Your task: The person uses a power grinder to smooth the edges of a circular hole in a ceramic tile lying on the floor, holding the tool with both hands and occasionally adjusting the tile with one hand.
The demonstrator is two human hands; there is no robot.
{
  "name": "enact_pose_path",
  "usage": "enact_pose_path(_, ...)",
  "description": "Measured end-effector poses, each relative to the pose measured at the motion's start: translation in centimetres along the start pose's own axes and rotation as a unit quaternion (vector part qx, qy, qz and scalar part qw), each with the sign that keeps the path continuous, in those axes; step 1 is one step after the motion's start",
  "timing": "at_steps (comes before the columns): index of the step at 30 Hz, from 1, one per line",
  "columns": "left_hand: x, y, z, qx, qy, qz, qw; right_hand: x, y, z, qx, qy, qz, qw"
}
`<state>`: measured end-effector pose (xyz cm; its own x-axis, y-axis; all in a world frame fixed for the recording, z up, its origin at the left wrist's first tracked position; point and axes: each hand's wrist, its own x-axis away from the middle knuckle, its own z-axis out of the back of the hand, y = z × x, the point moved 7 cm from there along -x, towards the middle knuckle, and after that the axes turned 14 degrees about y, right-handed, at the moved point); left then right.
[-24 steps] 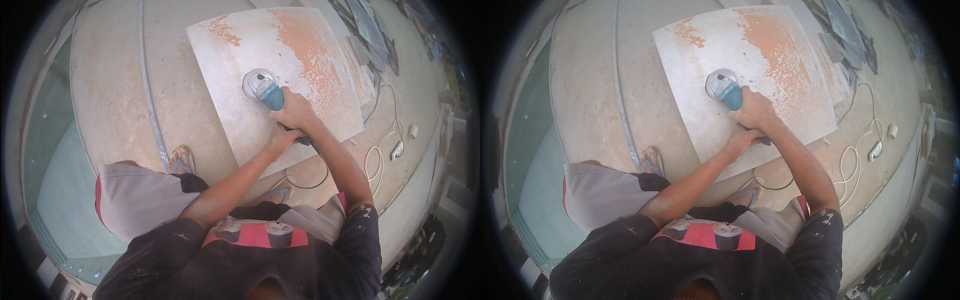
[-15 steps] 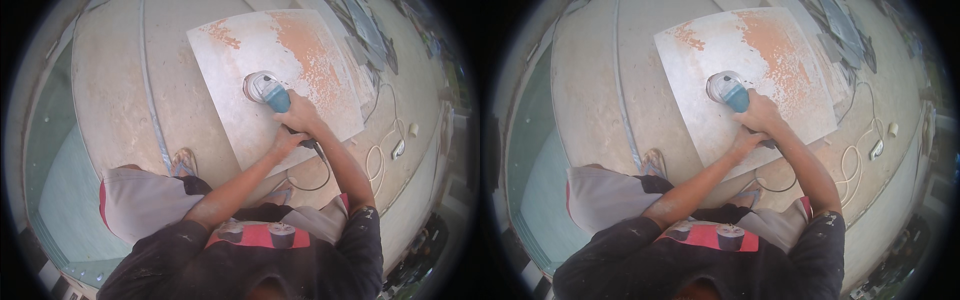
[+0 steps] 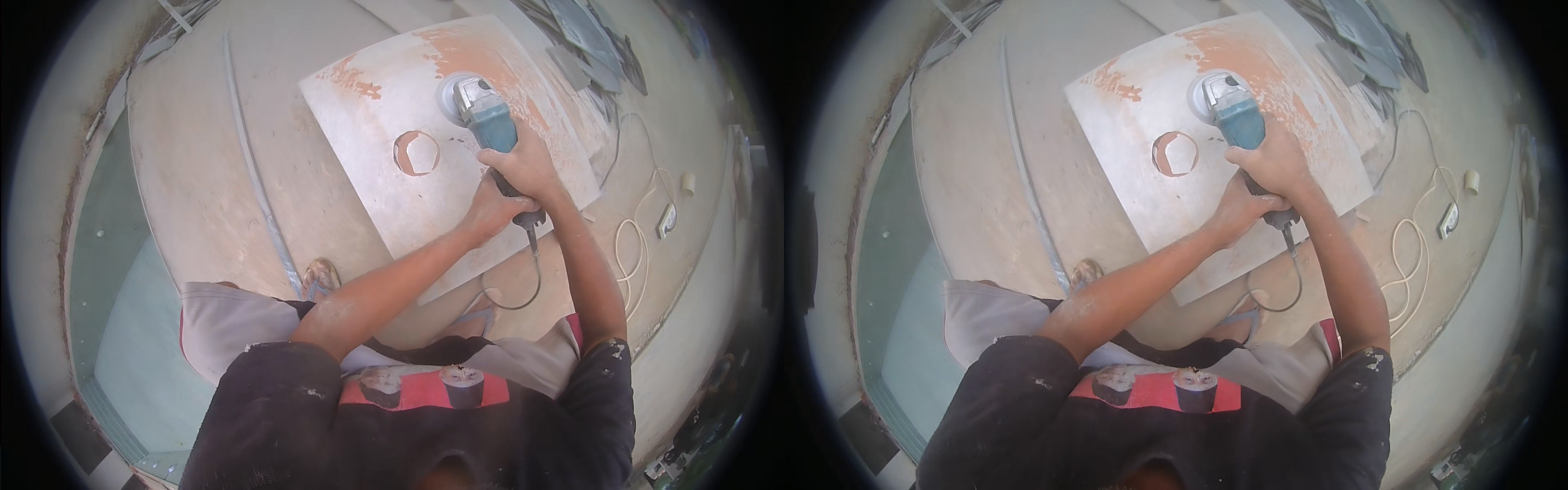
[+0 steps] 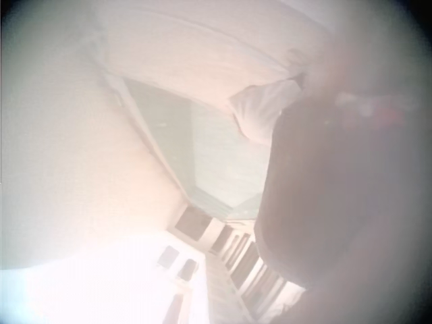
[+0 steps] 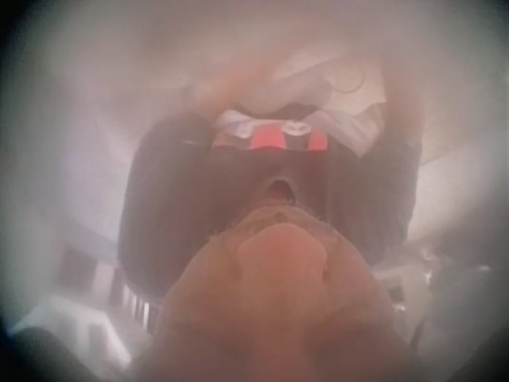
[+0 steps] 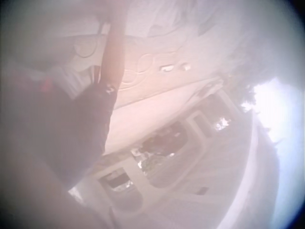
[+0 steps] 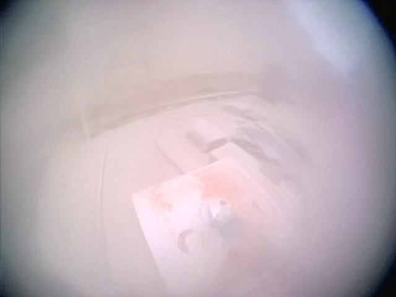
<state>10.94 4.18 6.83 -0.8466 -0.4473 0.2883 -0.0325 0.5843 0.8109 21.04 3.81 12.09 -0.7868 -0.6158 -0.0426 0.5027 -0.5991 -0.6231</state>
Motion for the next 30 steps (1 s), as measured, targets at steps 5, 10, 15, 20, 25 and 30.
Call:
enact_pose_path(5,-1.0,1.8,-1.3,-0.087,-0.058,0.013,0.994,-0.6,0.5,2.6,-0.053,0.055,-0.021,0.997)
enact_pose_path(10,-1.9,2.1,-2.5,-0.148,-0.148,0.029,0.977,-1.1,0.0,6.3,-0.114,0.086,-0.060,0.988)
enact_pose_path(15,1.9,-4.6,-4.0,-0.327,-0.339,0.145,0.870,-2.4,2.1,12.9,-0.174,0.157,-0.082,0.969)
enact_pose_path(20,8.2,-16.9,-4.7,-0.493,-0.438,0.181,0.729,-1.9,5.9,23.4,-0.194,0.243,-0.105,0.945)
enact_pose_path(25,9.6,-30.7,-4.8,-0.512,-0.472,0.094,0.711,1.7,11.8,36.0,-0.231,0.351,-0.130,0.898)
enact_pose_path(30,2.7,-28.4,-14.9,-0.570,-0.368,0.080,0.730,8.2,19.7,46.8,-0.220,0.424,-0.175,0.861)
